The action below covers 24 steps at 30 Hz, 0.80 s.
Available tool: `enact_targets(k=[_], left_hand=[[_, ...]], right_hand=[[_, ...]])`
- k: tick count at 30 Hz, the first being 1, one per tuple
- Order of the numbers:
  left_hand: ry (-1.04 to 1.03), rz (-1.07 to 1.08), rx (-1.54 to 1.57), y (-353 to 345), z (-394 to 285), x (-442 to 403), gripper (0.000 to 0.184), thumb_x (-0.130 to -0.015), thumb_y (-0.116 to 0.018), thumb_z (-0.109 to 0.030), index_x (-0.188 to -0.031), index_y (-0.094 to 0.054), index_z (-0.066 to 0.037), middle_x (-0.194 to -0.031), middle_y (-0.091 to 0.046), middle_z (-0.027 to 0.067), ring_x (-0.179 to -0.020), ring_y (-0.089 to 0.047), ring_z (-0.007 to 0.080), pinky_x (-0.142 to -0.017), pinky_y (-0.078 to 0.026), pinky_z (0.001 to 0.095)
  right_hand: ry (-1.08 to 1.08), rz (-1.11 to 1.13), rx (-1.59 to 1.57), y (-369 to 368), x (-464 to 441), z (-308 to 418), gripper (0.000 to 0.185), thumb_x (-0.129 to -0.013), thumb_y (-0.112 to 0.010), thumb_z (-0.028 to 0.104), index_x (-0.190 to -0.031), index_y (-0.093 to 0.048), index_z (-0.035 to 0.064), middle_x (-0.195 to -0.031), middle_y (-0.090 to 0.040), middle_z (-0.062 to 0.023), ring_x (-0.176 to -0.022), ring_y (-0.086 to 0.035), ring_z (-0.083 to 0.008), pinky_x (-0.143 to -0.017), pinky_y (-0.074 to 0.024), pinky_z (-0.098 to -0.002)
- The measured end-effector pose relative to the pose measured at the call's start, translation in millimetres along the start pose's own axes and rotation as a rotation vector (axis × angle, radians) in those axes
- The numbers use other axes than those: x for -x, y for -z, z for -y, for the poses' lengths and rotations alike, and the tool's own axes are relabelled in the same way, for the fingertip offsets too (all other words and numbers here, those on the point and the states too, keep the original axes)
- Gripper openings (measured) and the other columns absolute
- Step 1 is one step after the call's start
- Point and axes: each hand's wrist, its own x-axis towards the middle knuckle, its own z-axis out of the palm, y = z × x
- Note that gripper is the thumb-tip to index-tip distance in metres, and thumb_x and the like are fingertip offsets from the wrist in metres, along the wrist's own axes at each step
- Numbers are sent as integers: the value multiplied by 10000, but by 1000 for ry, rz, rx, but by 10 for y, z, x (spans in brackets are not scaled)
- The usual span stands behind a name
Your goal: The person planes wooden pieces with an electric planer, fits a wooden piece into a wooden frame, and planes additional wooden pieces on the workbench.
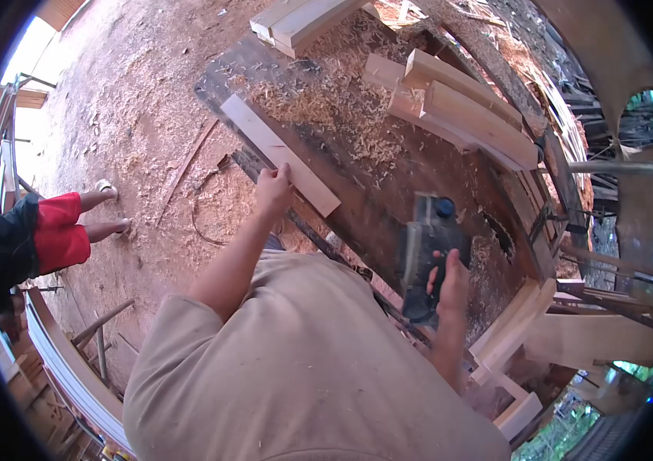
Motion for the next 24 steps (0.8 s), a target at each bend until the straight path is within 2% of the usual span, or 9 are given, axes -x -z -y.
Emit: enact_targets(k=[1,3,4,6,9,11,13,14,24], left_hand=[[126,78,66,16,-26,-58,381,-886,-665,-225,-1125,-610,66,-944,-690,146,-817,-704,230,-668,-547,357],[-274,154,1,206,3,-543,491,-773,-754,-213,-1140,-605,77,-914,-694,125,-682,-690,256,-607,-555,346],[-348,127,-145,405,-466,-441,582,-758,-759,-225,-1224,-570,68,-1081,-666,196,-906,-684,319,-769,-559,384],[-475,-177,-451,552,-484,-1114,651,-773,-761,-329,-1246,-567,74,-1396,-440,303,-1372,-335,428,-1138,-308,446],[-617,-298,-616,769,-802,-1607,661,-822,-700,-348,-1249,-545,132,-1459,-394,309,-1395,-331,419,-1155,-303,411],[-683,-314,-706,847,-977,-1716,591,-821,-688,-348,-1199,-608,99,-1364,-526,283,-1312,-472,390,-1090,-388,402],[-300,20,-592,927,-1107,-1767,521,-818,-684,-354,-1148,-664,49,-1180,-661,249,-1144,-618,364,-990,-473,409],[-367,-9,-622,941,-1063,-1809,472,-813,-695,-352,-1117,-693,9,-1059,-710,227,-1019,-683,348,-910,-515,415],[-256,65,-555,1001,-1083,-1768,517,-792,-733,-377,-1130,-687,11,-1081,-711,198,-1040,-680,311,-912,-507,379]], right_hand=[[-6,-11,4,-51,40,5,509,-1017,-474,494,-1028,-632,9,-599,-533,-34,-442,-480,-120,-409,-379,-254],[58,223,95,-162,94,9,577,-1008,-432,552,-1030,-622,8,-613,-541,-34,-462,-494,-124,-427,-391,-253],[89,302,101,-256,155,80,575,-990,-488,546,-1010,-625,-11,-635,-559,-34,-501,-504,-108,-456,-399,-238],[112,373,134,-475,228,215,490,-1001,-506,466,-959,-625,-8,-639,-560,-25,-529,-509,-95,-474,-397,-233],[107,499,179,-710,133,256,388,-990,-563,363,-833,-605,11,-649,-559,-3,-576,-509,-69,-504,-390,-226],[190,681,289,-860,31,304,409,-967,-595,384,-762,-583,30,-641,-554,5,-570,-500,-59,-504,-383,-233],[197,696,327,-963,-36,341,417,-950,-616,396,-739,-580,39,-627,-546,13,-560,-492,-52,-502,-374,-239],[184,720,369,-994,-75,366,434,-949,-610,420,-771,-591,25,-642,-559,-1,-566,-501,-63,-510,-387,-237],[63,722,463,-1125,-217,478,402,-966,-547,375,-905,-617,-16,-654,-578,-33,-554,-506,-79,-507,-390,-237]])
